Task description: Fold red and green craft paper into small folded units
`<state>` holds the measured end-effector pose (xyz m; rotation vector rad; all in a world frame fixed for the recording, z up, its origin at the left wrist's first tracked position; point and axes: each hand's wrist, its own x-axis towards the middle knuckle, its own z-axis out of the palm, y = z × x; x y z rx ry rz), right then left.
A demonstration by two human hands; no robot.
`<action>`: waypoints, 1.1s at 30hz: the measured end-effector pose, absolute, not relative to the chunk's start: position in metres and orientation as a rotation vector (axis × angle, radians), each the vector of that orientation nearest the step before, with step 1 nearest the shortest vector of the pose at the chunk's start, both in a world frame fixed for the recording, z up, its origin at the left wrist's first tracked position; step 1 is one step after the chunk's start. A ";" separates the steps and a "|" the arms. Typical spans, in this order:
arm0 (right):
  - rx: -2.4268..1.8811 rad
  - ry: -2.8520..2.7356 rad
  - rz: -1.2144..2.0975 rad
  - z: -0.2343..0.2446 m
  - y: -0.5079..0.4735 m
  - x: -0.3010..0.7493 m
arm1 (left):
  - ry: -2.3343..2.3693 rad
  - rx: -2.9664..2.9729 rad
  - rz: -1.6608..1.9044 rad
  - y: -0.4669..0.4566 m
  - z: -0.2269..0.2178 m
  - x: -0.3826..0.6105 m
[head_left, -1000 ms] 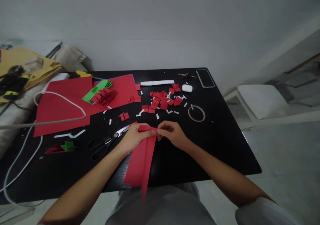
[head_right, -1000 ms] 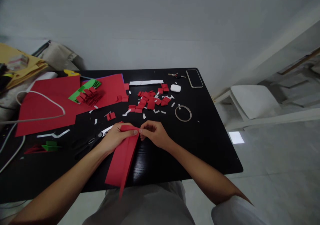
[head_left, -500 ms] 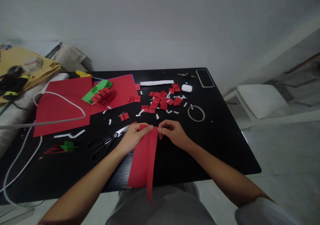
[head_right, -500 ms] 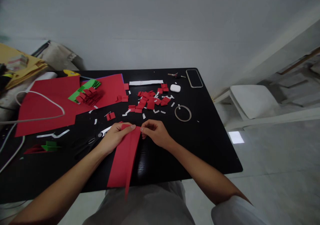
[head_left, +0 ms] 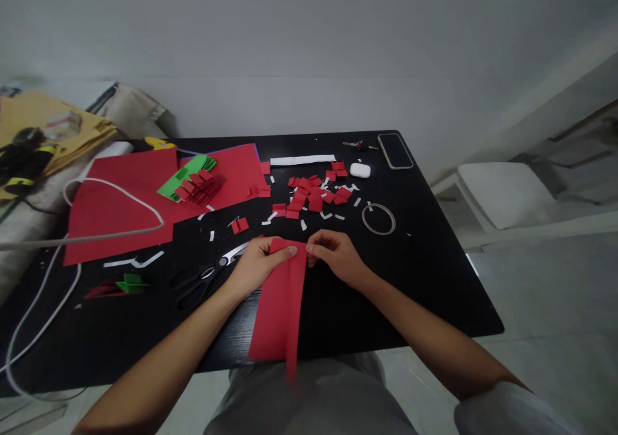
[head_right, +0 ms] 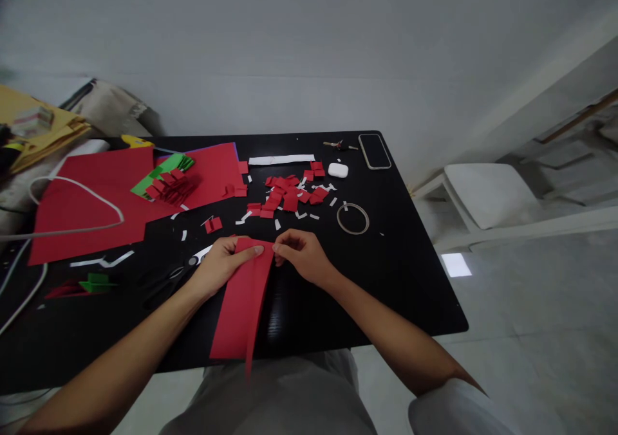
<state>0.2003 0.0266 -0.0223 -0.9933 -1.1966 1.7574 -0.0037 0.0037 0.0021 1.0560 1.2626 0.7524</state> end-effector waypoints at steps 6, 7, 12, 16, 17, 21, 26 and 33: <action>-0.985 -1.169 1.866 -0.021 0.027 0.202 | 1.273 1.089 0.734 0.004 -0.001 -0.005; -0.980 -1.173 1.882 -0.021 0.027 0.202 | 1.271 1.090 0.726 0.004 -0.002 -0.005; -1.011 -1.285 1.806 -0.021 0.026 0.199 | 1.257 1.073 0.694 0.001 -0.002 0.000; -1.036 -1.352 1.708 -0.021 0.026 0.198 | 1.226 1.016 0.671 0.000 0.000 0.000; -1.045 -1.357 1.683 -0.020 0.026 0.199 | 1.212 1.008 0.662 0.000 0.000 0.000; -1.068 -1.314 1.651 -0.020 0.029 0.201 | 1.178 1.008 0.639 0.002 0.000 -0.002; -1.079 -1.259 1.631 -0.018 0.032 0.205 | 1.161 1.040 0.629 0.004 -0.002 -0.003; -1.121 -1.236 1.582 -0.015 0.034 0.205 | 1.174 1.052 0.619 0.003 -0.002 -0.004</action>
